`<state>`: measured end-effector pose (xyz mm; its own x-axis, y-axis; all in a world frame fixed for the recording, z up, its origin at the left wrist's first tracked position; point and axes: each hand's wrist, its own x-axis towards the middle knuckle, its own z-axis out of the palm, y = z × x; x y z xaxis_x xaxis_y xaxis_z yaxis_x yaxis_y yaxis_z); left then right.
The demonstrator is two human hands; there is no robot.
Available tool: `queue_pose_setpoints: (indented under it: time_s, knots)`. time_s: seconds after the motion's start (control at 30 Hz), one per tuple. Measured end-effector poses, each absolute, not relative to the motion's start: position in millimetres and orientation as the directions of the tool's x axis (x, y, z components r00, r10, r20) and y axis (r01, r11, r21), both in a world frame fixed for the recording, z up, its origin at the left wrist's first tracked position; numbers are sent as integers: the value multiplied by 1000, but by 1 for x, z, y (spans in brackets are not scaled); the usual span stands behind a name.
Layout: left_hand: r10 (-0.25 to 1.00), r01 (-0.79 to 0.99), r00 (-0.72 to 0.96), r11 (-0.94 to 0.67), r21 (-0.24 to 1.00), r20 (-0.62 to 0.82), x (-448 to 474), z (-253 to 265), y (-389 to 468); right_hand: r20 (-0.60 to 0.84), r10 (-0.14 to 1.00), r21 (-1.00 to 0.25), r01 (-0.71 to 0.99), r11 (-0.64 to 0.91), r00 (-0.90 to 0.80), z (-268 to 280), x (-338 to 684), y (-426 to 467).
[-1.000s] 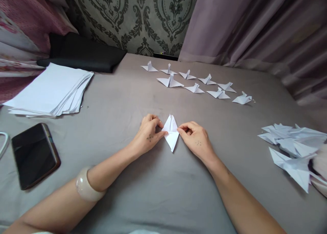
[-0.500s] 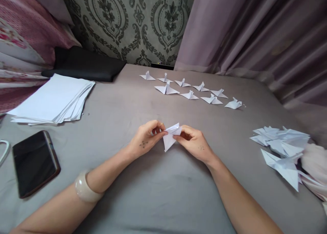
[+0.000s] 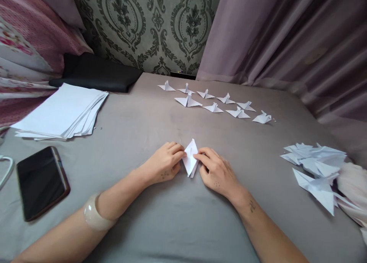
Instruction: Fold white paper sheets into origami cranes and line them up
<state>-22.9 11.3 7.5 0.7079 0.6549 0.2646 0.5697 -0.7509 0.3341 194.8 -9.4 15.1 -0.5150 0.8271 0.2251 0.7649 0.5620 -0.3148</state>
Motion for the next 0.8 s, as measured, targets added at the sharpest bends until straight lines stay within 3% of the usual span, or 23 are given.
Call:
queue_pose_setpoints:
  time_s: [0.13, 0.27, 0.6, 0.8]
  knots:
    - [766, 547, 616, -584, 600, 185, -27, 11, 11, 127, 892, -441, 781, 443, -435, 24, 196, -15]
    - [813, 530, 574, -461, 712, 99, -28, 14, 16, 116, 909, -483, 777, 404, -401, 25, 193, -14]
    - [916, 590, 399, -291, 753, 41, -18, 5, 20, 109, 981, -621, 759, 195, -163, 11, 187, -9]
    - [928, 634, 370, -289, 717, 47, -11, 8, 18, 81, 993, -671, 732, 116, -83, 7, 181, -4]
